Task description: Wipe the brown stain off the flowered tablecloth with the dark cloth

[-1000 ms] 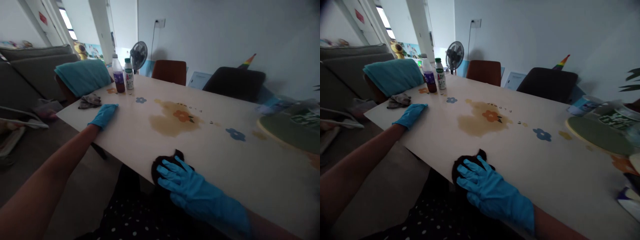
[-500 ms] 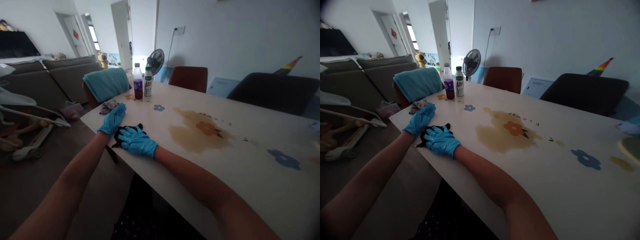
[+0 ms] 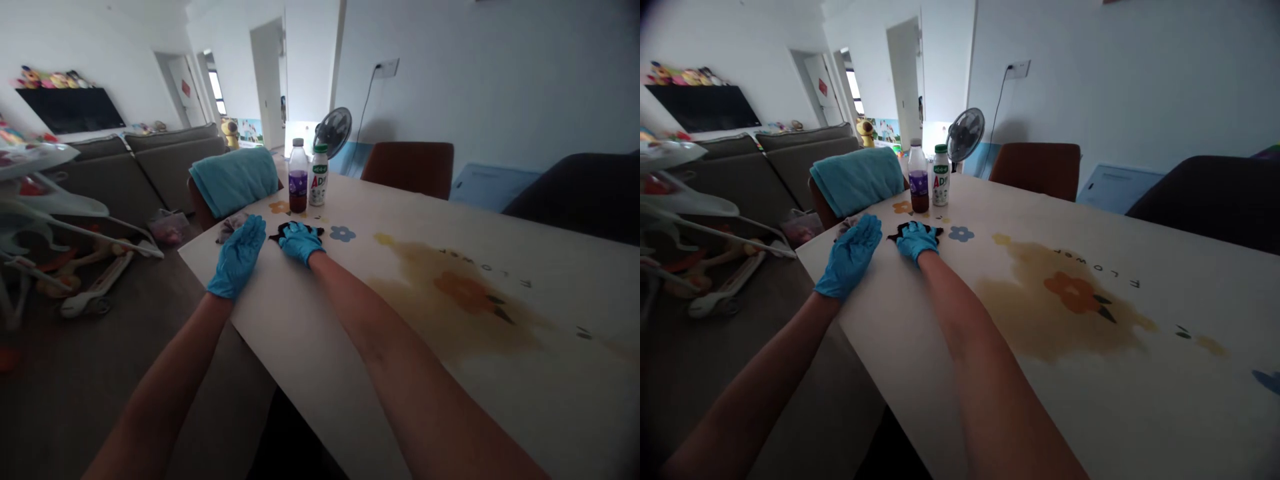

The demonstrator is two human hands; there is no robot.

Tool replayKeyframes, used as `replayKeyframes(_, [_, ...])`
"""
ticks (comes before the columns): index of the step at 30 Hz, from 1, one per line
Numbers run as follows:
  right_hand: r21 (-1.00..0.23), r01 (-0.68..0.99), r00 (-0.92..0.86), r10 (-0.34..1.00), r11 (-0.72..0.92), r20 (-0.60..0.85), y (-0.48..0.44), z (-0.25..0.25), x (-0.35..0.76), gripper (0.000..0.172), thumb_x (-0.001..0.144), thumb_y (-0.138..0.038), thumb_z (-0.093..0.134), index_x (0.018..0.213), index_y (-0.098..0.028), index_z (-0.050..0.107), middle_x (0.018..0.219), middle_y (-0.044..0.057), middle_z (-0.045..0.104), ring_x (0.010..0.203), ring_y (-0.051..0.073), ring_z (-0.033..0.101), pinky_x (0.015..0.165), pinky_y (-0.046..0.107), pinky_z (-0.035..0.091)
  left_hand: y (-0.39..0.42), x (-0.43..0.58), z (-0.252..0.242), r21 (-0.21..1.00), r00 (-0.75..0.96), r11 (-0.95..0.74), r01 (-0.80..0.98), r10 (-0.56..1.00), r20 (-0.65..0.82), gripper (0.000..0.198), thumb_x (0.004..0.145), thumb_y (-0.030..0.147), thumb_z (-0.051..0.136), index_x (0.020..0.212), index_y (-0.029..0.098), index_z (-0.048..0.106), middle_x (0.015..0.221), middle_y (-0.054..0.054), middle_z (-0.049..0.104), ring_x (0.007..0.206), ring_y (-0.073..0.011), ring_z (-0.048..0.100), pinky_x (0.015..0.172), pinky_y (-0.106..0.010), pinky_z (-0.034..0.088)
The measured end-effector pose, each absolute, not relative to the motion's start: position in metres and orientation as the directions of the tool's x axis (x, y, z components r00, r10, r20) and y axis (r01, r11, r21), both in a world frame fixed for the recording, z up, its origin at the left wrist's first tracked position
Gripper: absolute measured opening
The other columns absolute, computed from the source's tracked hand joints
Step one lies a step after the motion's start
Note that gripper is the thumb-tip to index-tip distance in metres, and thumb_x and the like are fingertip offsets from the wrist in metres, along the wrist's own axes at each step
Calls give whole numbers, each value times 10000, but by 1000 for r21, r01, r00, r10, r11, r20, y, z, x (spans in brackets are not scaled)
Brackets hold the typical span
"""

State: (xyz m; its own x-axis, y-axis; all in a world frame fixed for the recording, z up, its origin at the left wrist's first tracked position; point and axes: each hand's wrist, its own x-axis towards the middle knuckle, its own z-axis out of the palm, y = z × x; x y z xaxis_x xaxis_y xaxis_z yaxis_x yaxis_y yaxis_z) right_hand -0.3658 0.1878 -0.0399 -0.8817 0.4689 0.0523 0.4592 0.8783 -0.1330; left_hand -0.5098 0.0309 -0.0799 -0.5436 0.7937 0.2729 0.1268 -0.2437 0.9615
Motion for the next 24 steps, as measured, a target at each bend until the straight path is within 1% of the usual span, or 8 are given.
replayKeyframes(3, [-145, 481, -868, 493, 864, 57, 196, -43, -381, 625, 1268, -387, 339, 1767, -45, 498, 1874, 260, 423, 1685, 468, 412, 1312, 839, 348, 28, -500, -68, 939, -634, -343, 3, 725, 267, 752, 1181, 349, 210, 1900, 139, 276, 1948, -128, 330, 1788, -220, 396, 1450, -453, 411])
replayKeyframes(6, [-155, 383, -916, 396, 911, 67, 189, -45, -386, 601, 1283, -431, 344, 1802, -164, 484, 1907, 160, 411, 1719, 431, 363, 1344, 839, 291, 23, -492, -55, 899, -663, -429, -88, 699, 269, 736, 1197, 301, 206, 1918, 155, 220, 1964, -99, 281, 1790, -199, 389, 1451, -431, 411])
replayKeyframes(8, [-156, 293, -950, 306, 943, 65, 173, -45, -384, 590, 1283, -448, 359, 1810, -213, 484, 1919, 117, 403, 1738, 404, 337, 1371, 814, 275, 20, -489, -49, 857, -668, -489, -159, 693, 271, 716, 1209, 273, 208, 1921, 188, 230, 1965, -77, 280, 1789, -191, 390, 1459, -433, 397])
replayKeyframes(11, [-155, 199, -976, 209, 968, 53, 138, -44, -377, 585, 1271, -403, 373, 1784, -164, 520, 1914, 149, 403, 1745, 416, 333, 1379, 832, 273, 20, -488, -47, 768, -697, -573, -287, 675, 243, 692, 1217, 237, 226, 1904, 224, 314, 1933, -60, 381, 1785, -190, 399, 1475, -444, 366])
replayKeyframes(15, [-201, 132, -990, 140, 971, 25, 90, -44, -359, 623, 1256, -376, 437, 1832, -139, 448, 1924, 177, 365, 1766, 423, 314, 1404, 834, 244, 24, -489, -51, 722, -693, -593, -356, 686, 222, 651, 1223, 263, 250, 1832, 232, 477, 1853, -33, 529, 1791, -183, 385, 1493, -469, 337])
replayKeyframes(19, [-283, 38, -999, 47, 959, 26, 60, -45, -336, 603, 1252, -375, 514, 1822, -184, 475, 1952, 160, 298, 1796, 410, 261, 1427, 819, 181, 28, -489, -57, 802, -650, -553, -227, 699, 298, 596, 1216, 392, 321, 1750, 372, 585, 1833, 88, 536, 1779, -168, 407, 1500, -478, 344])
replayKeyframes(21, [-315, 7, -999, 20, 949, 38, 52, -44, -325, 632, 1243, -348, 551, 1839, -171, 442, 1946, 170, 310, 1790, 397, 287, 1447, 770, 174, 29, -489, -60, 865, -636, -492, -99, 700, 325, 629, 1212, 486, 328, 1798, 368, 523, 1876, 94, 457, 1776, -199, 422, 1490, -508, 366])
replayKeyframes(24, [-337, 4, -999, 21, 941, 45, 43, -42, -310, 698, 1231, -343, 593, 1867, -145, 387, 1937, 176, 329, 1775, 397, 327, 1472, 701, 158, 30, -491, -67, 937, -604, -292, 190, 718, 346, 712, 1227, 553, 212, 1882, 326, 375, 1905, 59, 394, 1745, -209, 478, 1459, -513, 419])
